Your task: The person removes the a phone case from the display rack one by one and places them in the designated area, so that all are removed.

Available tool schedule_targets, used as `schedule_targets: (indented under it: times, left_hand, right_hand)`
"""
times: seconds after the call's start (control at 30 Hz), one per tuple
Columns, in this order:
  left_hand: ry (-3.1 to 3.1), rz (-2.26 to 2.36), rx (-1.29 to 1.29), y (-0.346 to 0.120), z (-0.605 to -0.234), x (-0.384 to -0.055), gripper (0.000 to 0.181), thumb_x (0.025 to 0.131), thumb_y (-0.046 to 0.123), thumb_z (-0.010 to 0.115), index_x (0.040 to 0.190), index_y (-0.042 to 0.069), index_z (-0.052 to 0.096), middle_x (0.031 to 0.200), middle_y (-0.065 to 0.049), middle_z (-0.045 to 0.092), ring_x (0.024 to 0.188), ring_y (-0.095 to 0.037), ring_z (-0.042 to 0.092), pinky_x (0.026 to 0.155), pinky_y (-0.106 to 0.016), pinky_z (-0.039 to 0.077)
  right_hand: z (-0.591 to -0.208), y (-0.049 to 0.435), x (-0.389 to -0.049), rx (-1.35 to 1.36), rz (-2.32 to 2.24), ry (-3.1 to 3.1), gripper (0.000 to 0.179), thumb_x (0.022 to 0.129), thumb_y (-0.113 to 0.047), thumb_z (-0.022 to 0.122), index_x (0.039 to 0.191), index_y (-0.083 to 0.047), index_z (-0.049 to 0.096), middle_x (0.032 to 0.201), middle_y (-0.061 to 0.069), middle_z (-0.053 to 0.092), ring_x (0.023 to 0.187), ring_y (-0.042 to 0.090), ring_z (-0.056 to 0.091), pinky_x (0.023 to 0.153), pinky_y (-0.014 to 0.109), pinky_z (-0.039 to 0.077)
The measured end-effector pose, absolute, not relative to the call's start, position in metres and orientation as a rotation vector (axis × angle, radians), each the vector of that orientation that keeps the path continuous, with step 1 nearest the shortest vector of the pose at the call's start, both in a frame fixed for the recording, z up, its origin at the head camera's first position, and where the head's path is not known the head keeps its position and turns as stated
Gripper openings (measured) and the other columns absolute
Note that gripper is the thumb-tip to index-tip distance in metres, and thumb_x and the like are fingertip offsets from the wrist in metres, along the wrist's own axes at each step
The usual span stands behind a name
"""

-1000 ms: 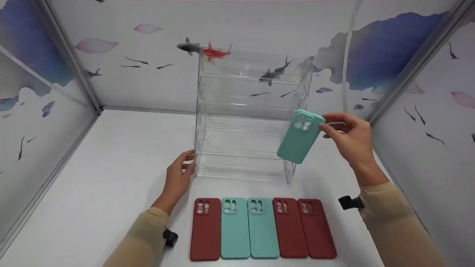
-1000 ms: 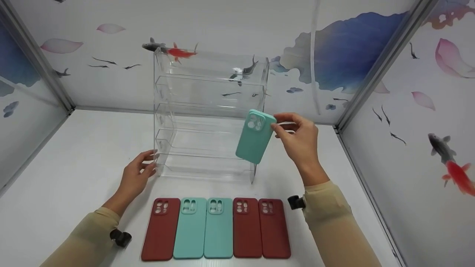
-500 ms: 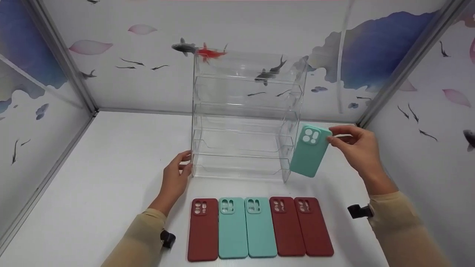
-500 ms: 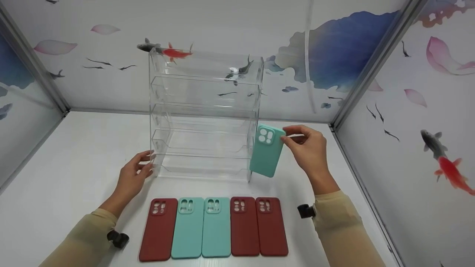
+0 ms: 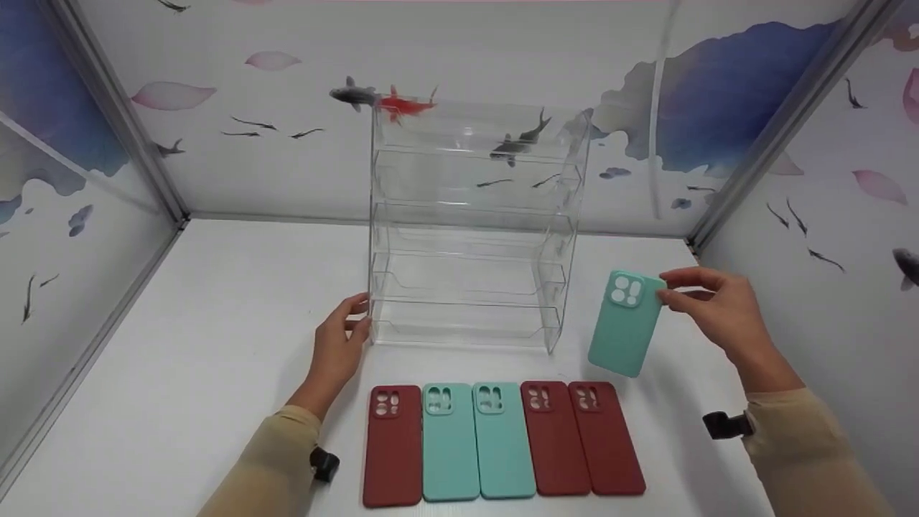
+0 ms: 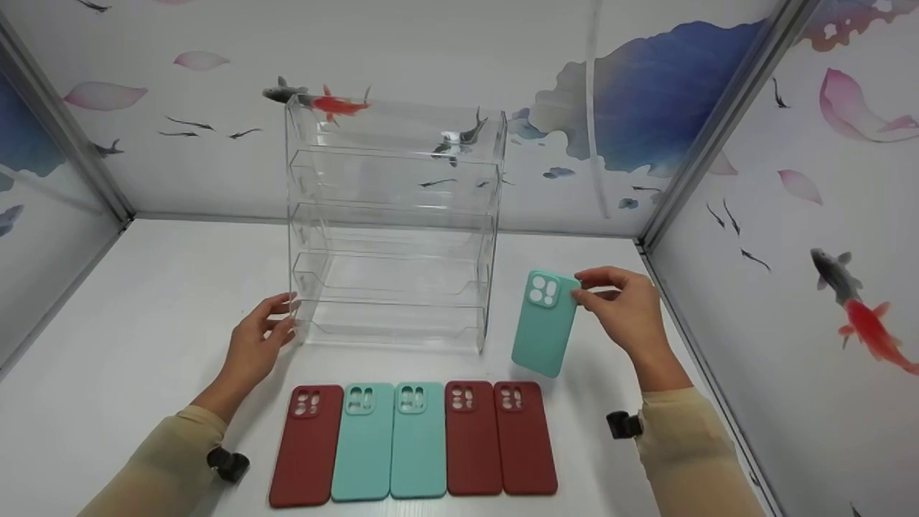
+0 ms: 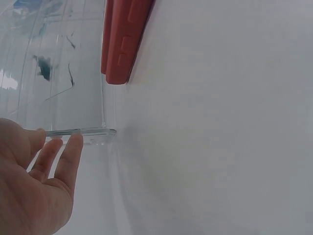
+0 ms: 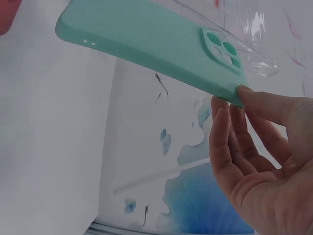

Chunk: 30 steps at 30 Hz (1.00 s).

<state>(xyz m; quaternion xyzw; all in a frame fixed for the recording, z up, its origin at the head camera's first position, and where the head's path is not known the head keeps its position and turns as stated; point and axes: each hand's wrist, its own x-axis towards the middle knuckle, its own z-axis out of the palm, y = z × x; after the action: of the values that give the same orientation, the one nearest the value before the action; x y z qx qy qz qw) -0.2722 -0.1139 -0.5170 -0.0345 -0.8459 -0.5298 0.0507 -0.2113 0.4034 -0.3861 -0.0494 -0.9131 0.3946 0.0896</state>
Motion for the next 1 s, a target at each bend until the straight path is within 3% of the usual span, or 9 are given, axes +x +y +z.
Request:
schedule_targets:
  times: [0.2, 0.43, 0.7, 1.0]
  left_hand:
    - [-2.581, -1.607, -0.102, -0.114, -0.516, -0.273, 0.043, 0.107, 0.014, 0.056, 0.15, 0.015, 0.051, 0.141, -0.01, 0.061, 0.115, -0.024, 0.063, 0.095, -0.038, 0.057]
    - [-2.588, -1.597, -0.085, -0.119, -0.517, -0.271, 0.044, 0.107, 0.014, 0.056, 0.15, 0.016, 0.05, 0.141, -0.008, 0.061, 0.114, -0.023, 0.063, 0.096, -0.037, 0.058]
    - [-2.584, -1.591, -0.106, -0.118, -0.518, -0.27, 0.044, 0.107, 0.013, 0.057, 0.15, 0.014, 0.05, 0.14, -0.01, 0.061, 0.115, -0.025, 0.064, 0.096, -0.038, 0.059]
    - [-2.576, -1.606, -0.111, -0.115, -0.517, -0.27, 0.044, 0.107, 0.014, 0.057, 0.15, 0.015, 0.051, 0.14, -0.01, 0.062, 0.113, -0.024, 0.064, 0.096, -0.038, 0.058]
  right_hand:
    - [-0.392, 0.425, -0.205, -0.17, 1.131, -2.796, 0.046, 0.097, -0.036, 0.074, 0.131, -0.006, 0.068, 0.114, -0.005, 0.068, 0.09, -0.004, 0.071, 0.085, 0.017, 0.05]
    - [-0.404, 0.443, -0.203, -0.184, 1.141, -2.91, 0.053, 0.095, -0.039, 0.076, 0.133, -0.004, 0.066, 0.12, 0.01, 0.072, 0.089, -0.002, 0.071, 0.084, 0.019, 0.051]
    - [-0.434, 0.462, -0.193, -0.183, 1.221, -2.957, 0.052, 0.096, -0.036, 0.075, 0.133, 0.0, 0.065, 0.121, 0.014, 0.072, 0.091, 0.005, 0.074, 0.08, 0.017, 0.057]
    - [-0.456, 0.472, -0.184, -0.168, 1.257, -3.058, 0.051, 0.096, -0.036, 0.075, 0.132, -0.001, 0.066, 0.125, 0.019, 0.068, 0.096, 0.012, 0.072, 0.082, 0.025, 0.06]
